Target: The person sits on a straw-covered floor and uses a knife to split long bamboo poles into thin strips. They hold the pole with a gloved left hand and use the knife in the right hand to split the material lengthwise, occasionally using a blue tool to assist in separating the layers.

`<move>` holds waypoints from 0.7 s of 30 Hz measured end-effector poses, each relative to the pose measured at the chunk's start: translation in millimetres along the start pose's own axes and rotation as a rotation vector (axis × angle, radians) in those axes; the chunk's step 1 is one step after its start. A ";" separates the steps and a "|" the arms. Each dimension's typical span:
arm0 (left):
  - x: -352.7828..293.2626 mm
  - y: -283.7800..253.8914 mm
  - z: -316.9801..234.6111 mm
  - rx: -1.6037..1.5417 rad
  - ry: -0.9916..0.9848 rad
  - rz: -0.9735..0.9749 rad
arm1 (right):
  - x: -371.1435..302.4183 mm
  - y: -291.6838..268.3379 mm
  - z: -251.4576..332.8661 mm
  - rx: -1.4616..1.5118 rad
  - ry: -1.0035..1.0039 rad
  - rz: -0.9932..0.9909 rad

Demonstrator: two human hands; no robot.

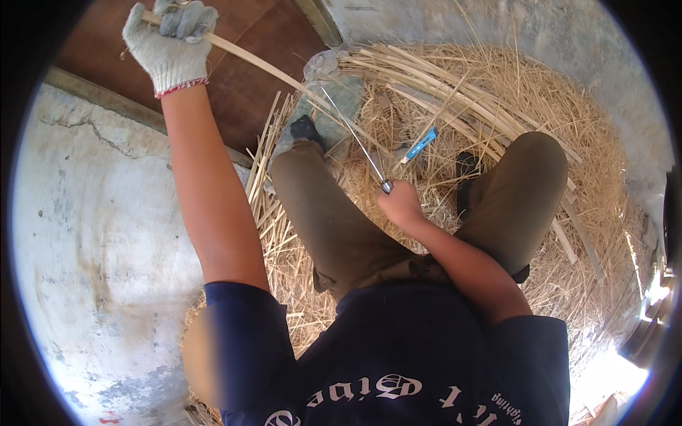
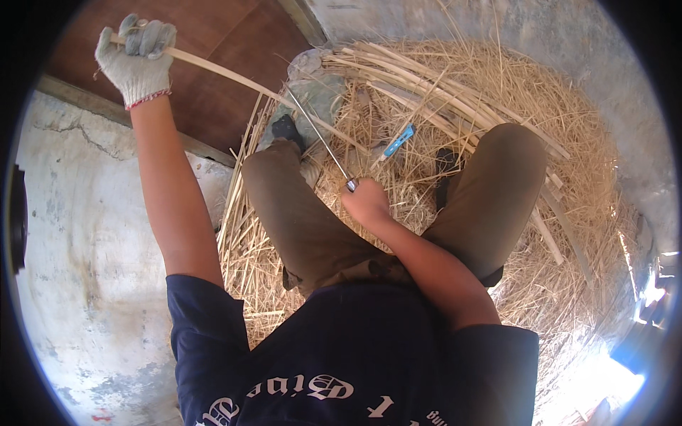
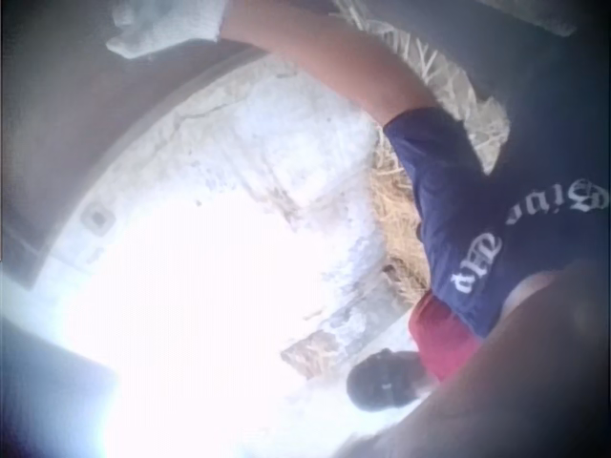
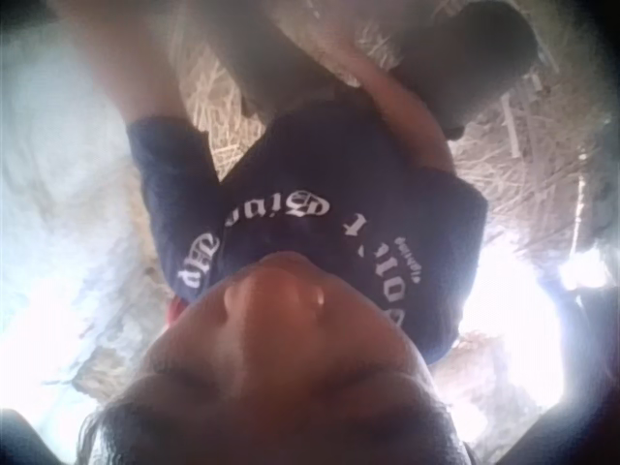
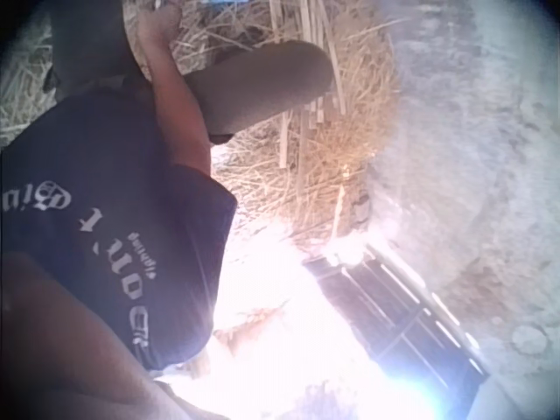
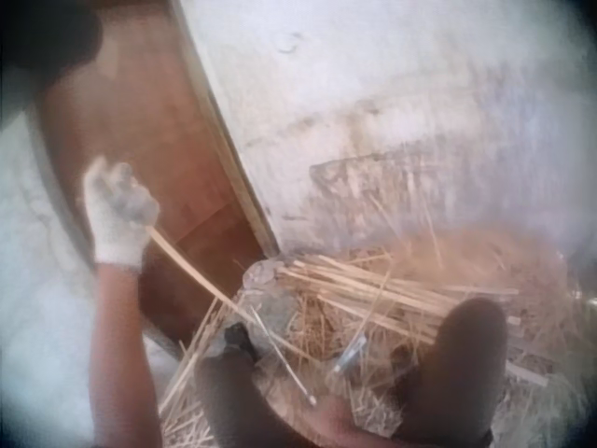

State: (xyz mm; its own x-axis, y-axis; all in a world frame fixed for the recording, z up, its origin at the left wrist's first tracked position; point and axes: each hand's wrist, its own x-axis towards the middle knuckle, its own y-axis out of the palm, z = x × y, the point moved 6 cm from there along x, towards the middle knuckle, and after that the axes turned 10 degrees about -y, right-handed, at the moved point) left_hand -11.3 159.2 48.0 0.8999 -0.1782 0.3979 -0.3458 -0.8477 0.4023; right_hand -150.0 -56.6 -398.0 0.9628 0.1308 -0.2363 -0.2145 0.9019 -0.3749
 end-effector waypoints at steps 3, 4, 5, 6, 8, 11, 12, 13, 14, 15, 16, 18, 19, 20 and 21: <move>-8.4 5.7 -0.1 0.022 0.062 -0.101 | 23.5 -10.8 -42.6 -0.157 0.127 -0.002; -9.7 0.3 -3.5 -0.023 0.048 -0.056 | 27.7 -11.7 -59.4 -0.230 0.179 0.011; -10.4 -3.9 -5.1 -0.073 0.032 -0.009 | 27.5 -10.4 -64.9 -0.238 0.193 0.017; -12.1 -5.8 -7.0 -0.091 0.029 0.074 | 27.2 -8.7 -70.3 -0.245 0.207 0.023; -17.3 -13.8 -10.9 -0.010 0.080 -0.067 | 18.2 -11.8 -57.7 -0.184 0.263 0.029; -23.6 -14.0 -10.2 0.020 0.124 -0.145 | 21.9 4.1 -50.1 -0.099 0.154 0.020; -26.2 -11.9 -8.4 0.041 0.146 -0.145 | 24.1 7.9 -46.9 -0.086 0.123 0.016; -32.2 -10.5 -7.4 0.067 0.170 -0.151 | 23.4 10.1 -34.9 -0.095 0.100 0.021; -46.1 -8.5 2.3 0.076 0.279 -0.371 | 21.8 9.5 -23.5 -0.106 0.078 0.025; -56.4 -1.8 15.6 0.111 0.282 -0.419 | 17.7 7.9 -14.4 -0.096 0.069 0.040; -68.5 2.7 26.6 0.151 0.289 -0.465 | 10.5 4.2 -1.4 -0.084 0.054 0.054; -75.6 -17.8 50.3 0.160 0.279 -0.360 | 3.8 -0.7 8.0 -0.086 0.029 0.057; -80.9 -19.5 53.7 0.123 0.319 -0.392 | 1.9 -2.3 10.5 -0.105 0.009 0.055; -90.3 -21.1 55.3 0.086 0.360 -0.424 | 1.7 -3.0 11.9 -0.124 -0.011 0.055; -100.7 -22.3 55.3 0.050 0.402 -0.457 | 4.6 -2.6 5.3 -0.130 0.010 0.052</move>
State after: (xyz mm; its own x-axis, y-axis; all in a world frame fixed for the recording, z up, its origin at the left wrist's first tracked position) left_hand -79.5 168.5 -46.6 0.7803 0.4037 0.4777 0.0738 -0.8179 0.5707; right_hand -144.2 -56.2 -393.4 0.9483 0.1716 -0.2670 -0.2844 0.8327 -0.4751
